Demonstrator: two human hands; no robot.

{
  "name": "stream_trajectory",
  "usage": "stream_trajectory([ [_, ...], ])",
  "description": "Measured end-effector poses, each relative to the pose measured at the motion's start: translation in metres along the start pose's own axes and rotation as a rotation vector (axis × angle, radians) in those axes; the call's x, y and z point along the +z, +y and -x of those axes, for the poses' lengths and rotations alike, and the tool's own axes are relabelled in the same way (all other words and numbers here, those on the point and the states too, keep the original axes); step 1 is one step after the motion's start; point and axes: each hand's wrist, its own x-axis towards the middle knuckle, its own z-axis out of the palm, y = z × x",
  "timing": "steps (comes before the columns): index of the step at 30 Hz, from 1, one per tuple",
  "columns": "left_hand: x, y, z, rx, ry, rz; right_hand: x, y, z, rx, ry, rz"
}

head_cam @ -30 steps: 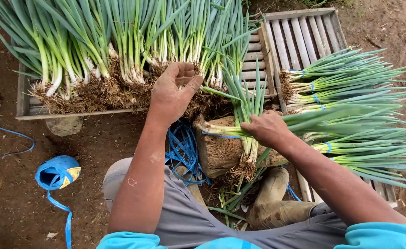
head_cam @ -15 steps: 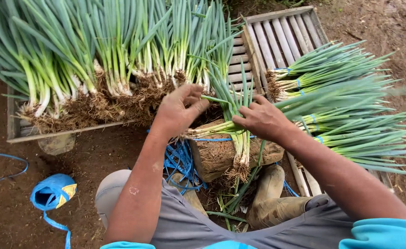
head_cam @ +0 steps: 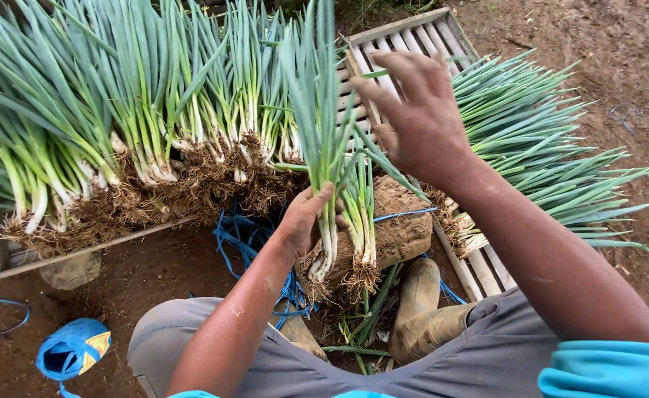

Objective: The person sits on the ground and bundles green onions using blue plastic ties. They gather onions from a wooden crate, align the roots, wrap the tie around the bundle, and secure it before placing the finished bundle on a wooden pallet.

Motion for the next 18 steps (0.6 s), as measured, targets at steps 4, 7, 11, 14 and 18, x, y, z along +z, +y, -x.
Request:
stream_trajectory([
  [4,-0.01,-0.017,-0.006,-0.083,0.085,0.239,0.026,0.007,0.047,0.391,-0.253,-0.314],
  [7,0.0,-0.023,-0.003,-0.177,0.154,0.423,0.026,-0.011,0.075,0.813,-0.763,-0.746],
  [11,0.018,-0.034,0.002,-0.256,0.26,0.414,0.075,-0.023,0.129,1.04,-0.828,-1.125],
  [14,0.032,-0.036,0.005,-0.235,0.225,0.251,0.086,-0.034,0.125,1.147,-0.767,-1.34],
  [18,0.026,-0.066,-0.001,-0.223,0.095,0.09,0.113,-0.02,0.133,1.264,-0.433,-1.568],
])
